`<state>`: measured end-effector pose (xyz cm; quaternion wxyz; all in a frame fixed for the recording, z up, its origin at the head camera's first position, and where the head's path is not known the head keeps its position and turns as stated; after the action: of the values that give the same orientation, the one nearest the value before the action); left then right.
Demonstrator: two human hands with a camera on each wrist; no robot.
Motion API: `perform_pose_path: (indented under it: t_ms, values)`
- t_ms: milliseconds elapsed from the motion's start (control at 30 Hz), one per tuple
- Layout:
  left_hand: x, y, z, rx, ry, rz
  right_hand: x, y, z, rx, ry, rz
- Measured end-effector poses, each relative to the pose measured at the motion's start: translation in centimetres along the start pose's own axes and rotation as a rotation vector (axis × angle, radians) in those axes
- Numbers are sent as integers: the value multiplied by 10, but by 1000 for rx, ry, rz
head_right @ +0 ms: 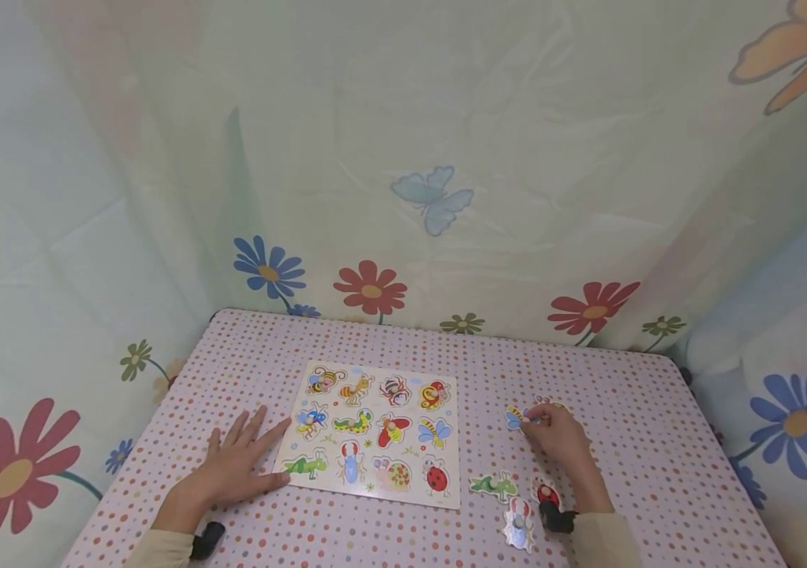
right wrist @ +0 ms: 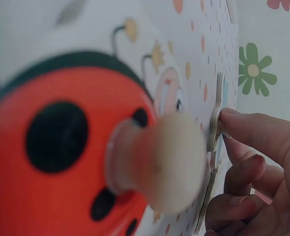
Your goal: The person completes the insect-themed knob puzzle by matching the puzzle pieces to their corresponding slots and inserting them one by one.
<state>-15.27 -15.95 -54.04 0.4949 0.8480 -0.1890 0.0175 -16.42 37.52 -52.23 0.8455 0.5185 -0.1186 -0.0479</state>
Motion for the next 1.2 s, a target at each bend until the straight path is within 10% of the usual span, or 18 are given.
perform_pose_path:
  t_ms: [1200]
  values:
    - [-1, -2, 1, 13, 9, 5, 18, -5, 49, -122, 90, 17]
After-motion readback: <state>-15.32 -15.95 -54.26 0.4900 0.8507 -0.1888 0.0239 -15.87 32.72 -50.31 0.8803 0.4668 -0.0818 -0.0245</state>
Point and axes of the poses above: each hand's wrist, its own x-axis away from the middle knuckle, its own y-axis out of the back of the hand, z = x × y, the point moved 2 cm from there along -x, towards the middle knuckle, and after that the axes turned 10 degrees about x, right-handed, at the moved point
